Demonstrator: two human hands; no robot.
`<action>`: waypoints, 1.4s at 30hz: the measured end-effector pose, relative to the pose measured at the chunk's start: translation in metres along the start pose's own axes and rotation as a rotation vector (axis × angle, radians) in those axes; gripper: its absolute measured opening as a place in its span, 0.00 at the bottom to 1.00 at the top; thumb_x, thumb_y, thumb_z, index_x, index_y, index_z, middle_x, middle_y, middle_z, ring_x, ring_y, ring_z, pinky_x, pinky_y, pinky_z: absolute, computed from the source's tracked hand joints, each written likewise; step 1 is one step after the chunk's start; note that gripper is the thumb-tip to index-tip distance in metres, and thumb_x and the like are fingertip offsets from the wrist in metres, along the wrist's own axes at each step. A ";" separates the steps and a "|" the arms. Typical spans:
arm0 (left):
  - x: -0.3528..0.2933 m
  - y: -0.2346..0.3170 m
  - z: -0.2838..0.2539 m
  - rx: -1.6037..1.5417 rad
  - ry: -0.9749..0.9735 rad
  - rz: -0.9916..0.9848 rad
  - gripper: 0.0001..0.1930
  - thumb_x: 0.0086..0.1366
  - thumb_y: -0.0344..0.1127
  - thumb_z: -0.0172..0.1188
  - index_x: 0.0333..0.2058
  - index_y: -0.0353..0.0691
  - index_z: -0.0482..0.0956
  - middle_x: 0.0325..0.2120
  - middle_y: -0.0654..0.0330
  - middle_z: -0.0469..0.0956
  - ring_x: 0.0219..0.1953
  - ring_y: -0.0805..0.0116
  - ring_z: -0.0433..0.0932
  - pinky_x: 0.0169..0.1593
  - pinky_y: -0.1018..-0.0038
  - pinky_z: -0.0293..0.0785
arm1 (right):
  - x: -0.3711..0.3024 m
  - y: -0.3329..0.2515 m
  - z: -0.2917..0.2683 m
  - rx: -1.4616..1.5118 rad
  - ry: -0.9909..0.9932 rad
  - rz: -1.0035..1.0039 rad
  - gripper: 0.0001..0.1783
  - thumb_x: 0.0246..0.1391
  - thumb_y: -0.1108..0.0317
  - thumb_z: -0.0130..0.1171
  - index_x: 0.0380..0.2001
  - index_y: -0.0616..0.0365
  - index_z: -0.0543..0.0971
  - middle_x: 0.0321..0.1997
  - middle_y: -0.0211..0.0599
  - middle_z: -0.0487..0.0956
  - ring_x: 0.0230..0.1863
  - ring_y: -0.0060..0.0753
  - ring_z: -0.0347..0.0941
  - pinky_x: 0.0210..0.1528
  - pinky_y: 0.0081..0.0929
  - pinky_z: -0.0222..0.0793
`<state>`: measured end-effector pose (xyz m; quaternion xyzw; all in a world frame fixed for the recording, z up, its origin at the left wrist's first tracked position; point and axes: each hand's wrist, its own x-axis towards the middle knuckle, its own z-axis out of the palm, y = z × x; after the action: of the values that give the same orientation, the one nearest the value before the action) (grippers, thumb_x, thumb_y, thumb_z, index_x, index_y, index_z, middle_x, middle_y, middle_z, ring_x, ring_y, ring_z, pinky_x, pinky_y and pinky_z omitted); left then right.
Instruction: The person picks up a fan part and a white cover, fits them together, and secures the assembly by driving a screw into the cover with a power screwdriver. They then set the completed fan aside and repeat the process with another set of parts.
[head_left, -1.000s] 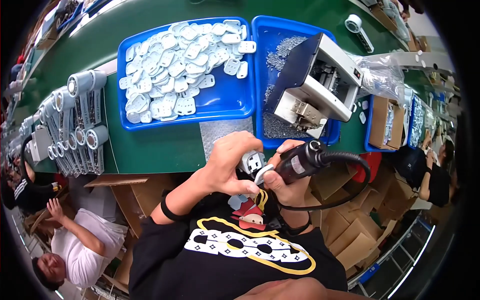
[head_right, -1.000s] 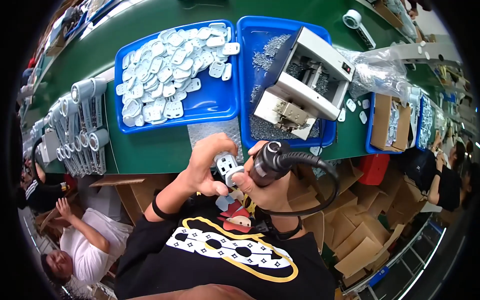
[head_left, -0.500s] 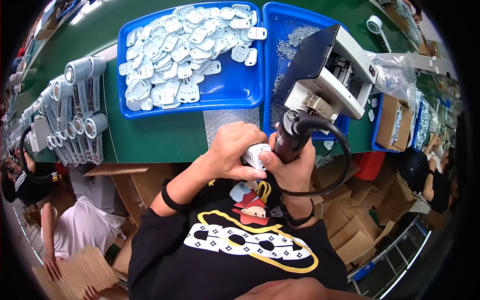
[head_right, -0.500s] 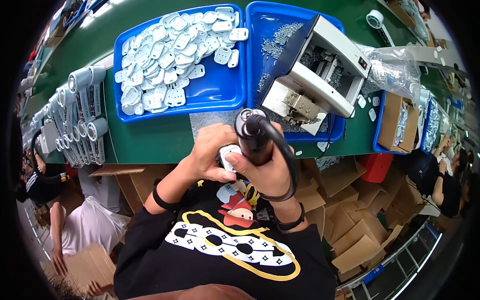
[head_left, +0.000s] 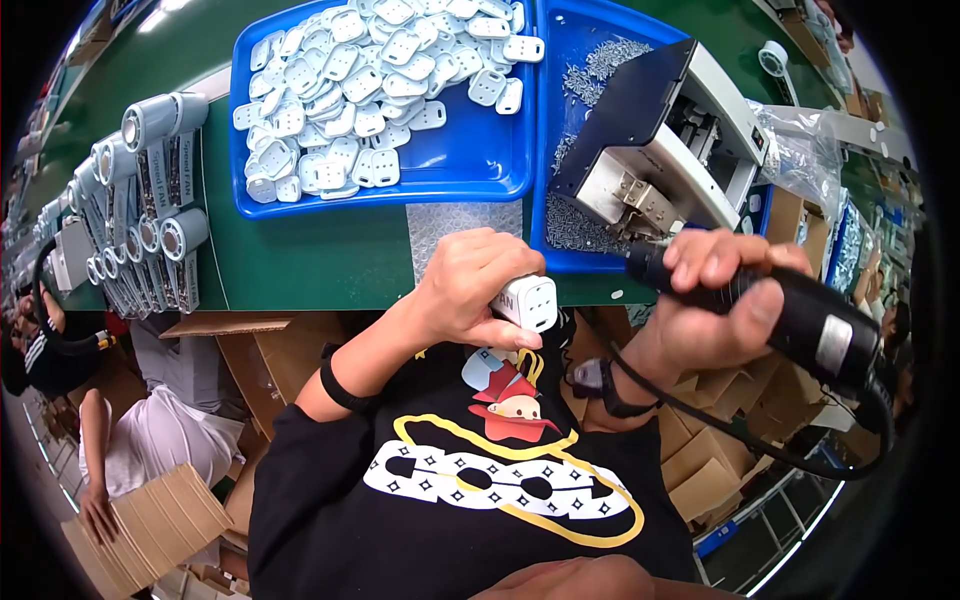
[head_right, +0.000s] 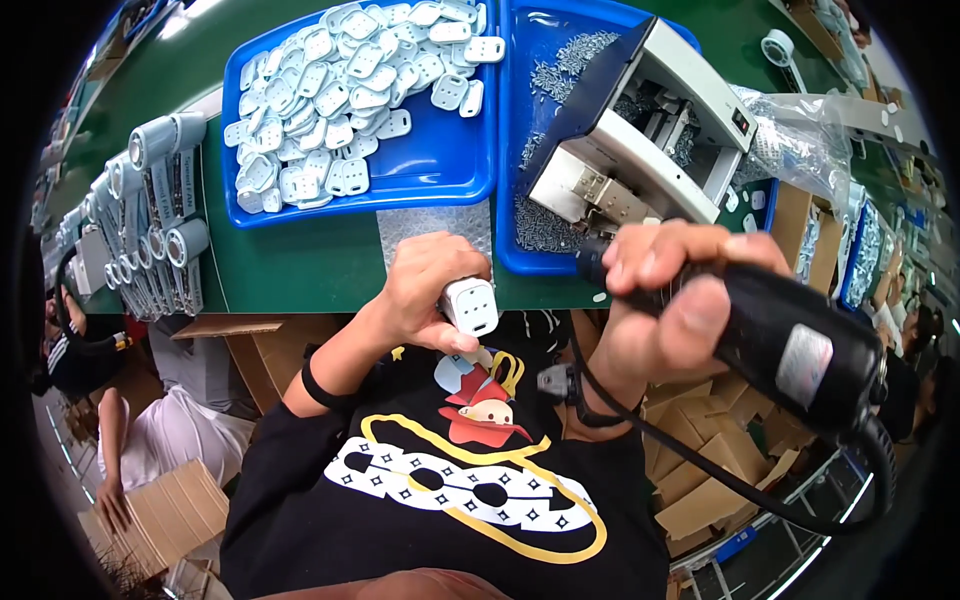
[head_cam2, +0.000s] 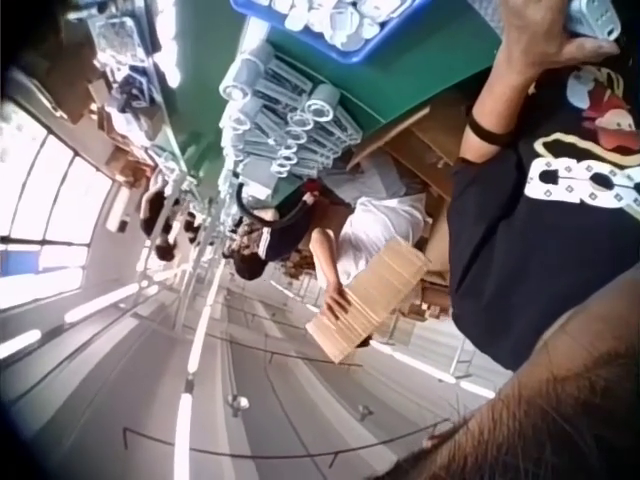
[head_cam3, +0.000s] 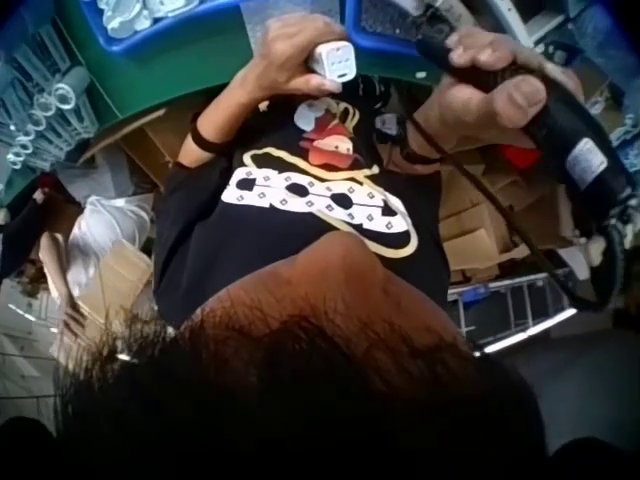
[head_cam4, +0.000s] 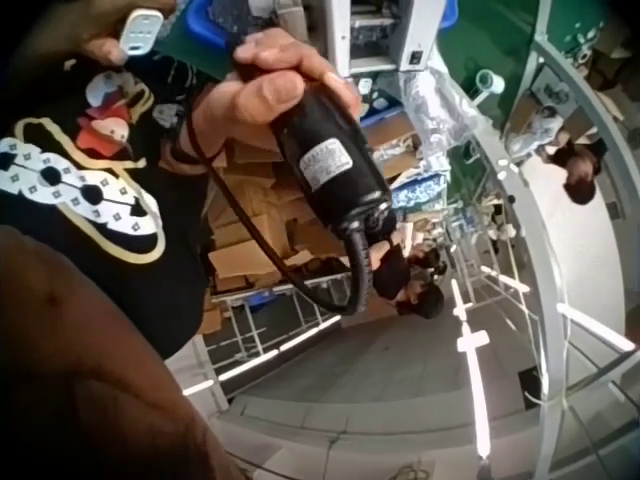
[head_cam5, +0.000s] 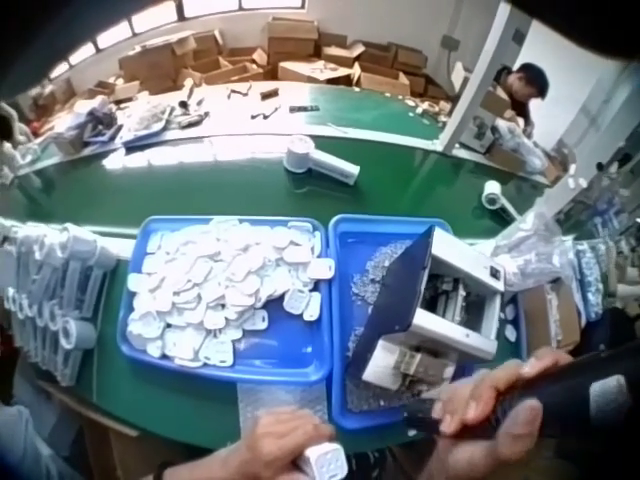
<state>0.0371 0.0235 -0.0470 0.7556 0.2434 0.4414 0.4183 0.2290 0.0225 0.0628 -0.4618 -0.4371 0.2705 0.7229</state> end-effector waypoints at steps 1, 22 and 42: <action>0.000 0.002 -0.002 0.003 -0.004 0.004 0.32 0.53 0.65 0.67 0.36 0.37 0.77 0.25 0.58 0.77 0.25 0.57 0.77 0.30 0.66 0.70 | -0.008 -0.012 0.003 0.104 -0.023 0.009 0.26 0.59 0.47 0.61 0.48 0.55 0.68 0.24 0.32 0.70 0.18 0.26 0.68 0.24 0.27 0.67; 0.001 -0.003 -0.001 -0.015 -0.003 0.012 0.32 0.53 0.66 0.66 0.34 0.37 0.76 0.26 0.59 0.77 0.25 0.57 0.77 0.30 0.66 0.69 | 0.010 0.023 0.009 -0.204 0.130 -0.173 0.26 0.56 0.46 0.62 0.44 0.56 0.68 0.20 0.36 0.70 0.16 0.28 0.66 0.22 0.31 0.68; 0.000 0.001 -0.001 -0.008 -0.038 0.014 0.33 0.54 0.68 0.64 0.33 0.38 0.75 0.23 0.61 0.75 0.22 0.61 0.75 0.27 0.68 0.67 | 0.038 0.014 -0.008 -0.138 0.097 0.144 0.29 0.60 0.48 0.59 0.51 0.61 0.66 0.21 0.36 0.71 0.15 0.27 0.65 0.23 0.32 0.69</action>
<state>0.0367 0.0233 -0.0459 0.7639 0.2283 0.4308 0.4228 0.2541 0.0549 0.0629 -0.5533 -0.3849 0.2683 0.6882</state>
